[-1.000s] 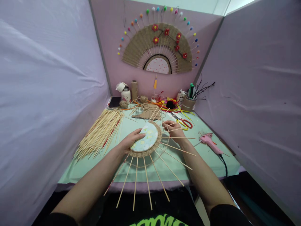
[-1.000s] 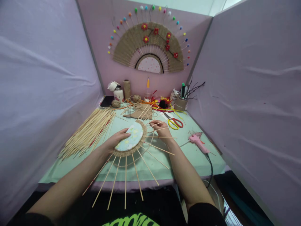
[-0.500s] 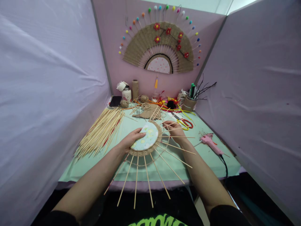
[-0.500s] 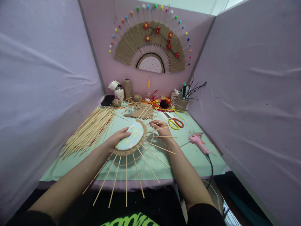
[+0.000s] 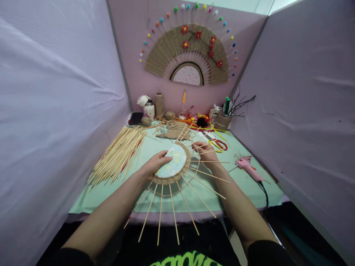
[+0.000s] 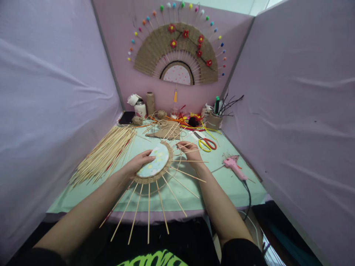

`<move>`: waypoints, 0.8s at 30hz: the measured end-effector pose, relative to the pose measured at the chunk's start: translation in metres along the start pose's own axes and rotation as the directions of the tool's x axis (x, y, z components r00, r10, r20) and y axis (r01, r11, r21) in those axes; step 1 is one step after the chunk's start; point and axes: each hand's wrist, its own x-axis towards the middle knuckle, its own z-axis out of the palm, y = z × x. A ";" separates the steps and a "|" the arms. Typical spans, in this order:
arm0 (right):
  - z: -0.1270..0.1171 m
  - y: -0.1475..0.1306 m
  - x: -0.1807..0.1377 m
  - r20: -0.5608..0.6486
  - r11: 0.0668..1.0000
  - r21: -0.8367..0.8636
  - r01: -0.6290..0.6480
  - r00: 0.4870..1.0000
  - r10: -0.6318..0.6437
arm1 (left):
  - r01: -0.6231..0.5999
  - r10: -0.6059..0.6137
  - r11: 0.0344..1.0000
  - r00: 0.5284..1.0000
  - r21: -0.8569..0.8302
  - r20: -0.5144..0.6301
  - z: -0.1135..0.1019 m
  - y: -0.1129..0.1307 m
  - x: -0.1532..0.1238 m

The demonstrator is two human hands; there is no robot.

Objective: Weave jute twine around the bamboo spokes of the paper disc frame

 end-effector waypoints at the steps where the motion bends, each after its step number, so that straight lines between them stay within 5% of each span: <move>1: 0.000 0.000 0.000 0.000 1.000 -0.004 -0.003 1.000 0.003 | -0.004 0.004 1.000 1.000 0.007 -0.005 0.000 0.000 0.000; 17: 0.000 -0.007 -0.005 0.023 0.999 -0.043 0.006 1.000 -0.005 | -0.030 0.030 1.000 0.998 -0.007 -0.050 0.003 0.004 -0.002; 24: -0.005 -0.001 0.002 -0.100 0.989 -0.116 0.089 0.990 -0.101 | -0.007 0.009 0.999 0.999 -0.052 0.032 0.000 0.003 -0.002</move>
